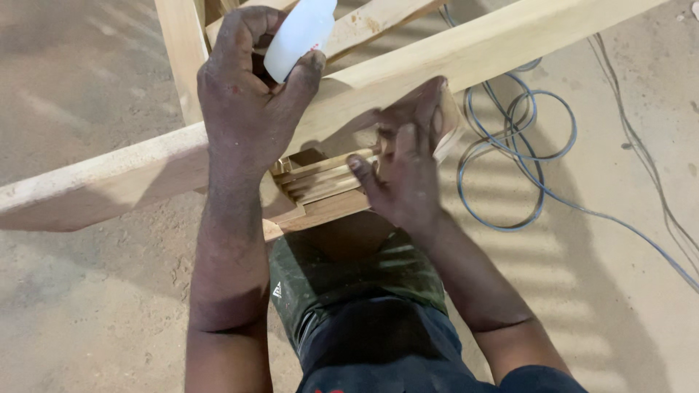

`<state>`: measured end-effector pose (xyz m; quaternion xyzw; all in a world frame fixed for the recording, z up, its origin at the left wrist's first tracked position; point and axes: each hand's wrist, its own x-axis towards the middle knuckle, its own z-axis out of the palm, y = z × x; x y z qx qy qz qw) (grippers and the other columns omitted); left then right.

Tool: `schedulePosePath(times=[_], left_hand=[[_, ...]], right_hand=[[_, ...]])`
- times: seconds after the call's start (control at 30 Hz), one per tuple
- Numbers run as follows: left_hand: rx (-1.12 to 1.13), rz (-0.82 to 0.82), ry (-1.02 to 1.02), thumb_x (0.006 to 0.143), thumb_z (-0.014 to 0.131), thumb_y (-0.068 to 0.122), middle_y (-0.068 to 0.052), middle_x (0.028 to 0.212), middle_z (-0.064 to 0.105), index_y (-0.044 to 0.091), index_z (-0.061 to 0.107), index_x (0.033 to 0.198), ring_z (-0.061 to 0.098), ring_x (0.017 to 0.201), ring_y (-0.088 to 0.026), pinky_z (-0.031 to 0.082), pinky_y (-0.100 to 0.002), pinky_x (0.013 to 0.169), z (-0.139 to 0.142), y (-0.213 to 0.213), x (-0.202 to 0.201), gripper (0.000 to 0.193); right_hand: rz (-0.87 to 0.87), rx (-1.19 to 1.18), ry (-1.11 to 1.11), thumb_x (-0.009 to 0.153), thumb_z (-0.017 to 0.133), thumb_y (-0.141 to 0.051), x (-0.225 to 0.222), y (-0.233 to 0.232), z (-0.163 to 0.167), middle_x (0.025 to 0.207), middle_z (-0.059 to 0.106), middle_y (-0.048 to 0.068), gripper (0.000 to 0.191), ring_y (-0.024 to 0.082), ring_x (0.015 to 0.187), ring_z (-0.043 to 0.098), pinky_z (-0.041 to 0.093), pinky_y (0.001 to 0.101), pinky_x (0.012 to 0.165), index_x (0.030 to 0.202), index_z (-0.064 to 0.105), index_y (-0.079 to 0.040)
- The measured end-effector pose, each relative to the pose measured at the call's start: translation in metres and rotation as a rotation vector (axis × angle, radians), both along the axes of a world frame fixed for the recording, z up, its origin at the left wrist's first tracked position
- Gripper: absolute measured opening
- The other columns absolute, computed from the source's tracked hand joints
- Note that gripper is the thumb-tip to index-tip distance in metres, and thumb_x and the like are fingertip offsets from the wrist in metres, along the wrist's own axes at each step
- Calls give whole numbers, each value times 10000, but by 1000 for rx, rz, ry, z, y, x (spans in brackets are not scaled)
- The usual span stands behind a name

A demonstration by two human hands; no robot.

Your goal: The person applies glue from a white bottle to joints and edges of a wooden chair frame, then rubs the glue into the wood with a finger. The person moves around the chair to reach different sections.

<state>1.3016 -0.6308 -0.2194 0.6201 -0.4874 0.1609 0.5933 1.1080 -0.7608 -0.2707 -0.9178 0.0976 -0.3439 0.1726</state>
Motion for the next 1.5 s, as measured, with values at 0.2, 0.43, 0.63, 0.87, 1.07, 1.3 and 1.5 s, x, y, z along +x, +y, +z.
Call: schedulePosePath(times=[0.2, 0.43, 0.63, 0.87, 1.07, 1.3, 1.5], left_hand=[[9, 3, -11, 1105, 799, 155, -110, 1123, 725, 11, 572, 1218, 770, 995, -140, 664, -272, 803, -1, 2, 2, 292], [-2, -26, -17, 1089, 762, 119, -108, 1120, 712, 22, 565, 1222, 760, 996, -146, 652, -287, 822, 0, 1, -1, 257], [7, 13, -19, 1085, 780, 129, -104, 1081, 727, 25, 573, 1228, 778, 970, -143, 671, -269, 799, 0, 1, 0, 272], [-1, -22, -11, 1111, 774, 125, -117, 1081, 733, 19, 571, 1227, 790, 966, -144, 690, -265, 812, -6, 0, 3, 258], [-17, -31, -31, 1101, 765, 121, -123, 1099, 735, 25, 564, 1230, 793, 980, -147, 649, -287, 826, -5, -1, 4, 258], [1, -28, -4, 1089, 774, 137, -125, 1089, 742, 25, 566, 1239, 790, 979, -151, 687, -268, 782, -4, 0, 4, 280], [23, -3, -15, 1089, 804, 164, -137, 1094, 738, 24, 567, 1259, 787, 973, -161, 678, -277, 763, -3, 0, 5, 323]], right_hand=[[-106, 419, 288, 898, 760, -420, 10, 30, -30, 1492, 241, 410, 631, 322, 835, 739, 620, 413, 769, 1299, 557, 22], [35, 373, -164, 989, 791, -127, -36, 17, -12, 1210, 612, 114, 452, 144, 927, 659, 607, 262, 777, 1376, 577, -33], [78, 486, -346, 1009, 770, 11, -53, -2, -1, 1005, 682, 62, 331, 86, 911, 691, 585, 207, 797, 1316, 655, -35], [232, 375, -532, 1008, 786, 9, -65, -44, -1, 1056, 742, 102, 139, 174, 889, 753, 640, 269, 807, 1132, 727, -3], [243, 499, -582, 1037, 804, 3, -81, -74, 0, 1026, 723, 93, 176, 186, 894, 750, 645, 301, 823, 1197, 733, -20], [328, 670, -636, 1029, 792, 25, -76, -88, -11, 1027, 723, 84, 216, 186, 880, 746, 650, 322, 858, 1234, 745, -23], [389, 729, -646, 1023, 789, 39, -75, -93, -10, 1024, 730, 80, 244, 188, 894, 743, 648, 328, 887, 1252, 749, -37]])
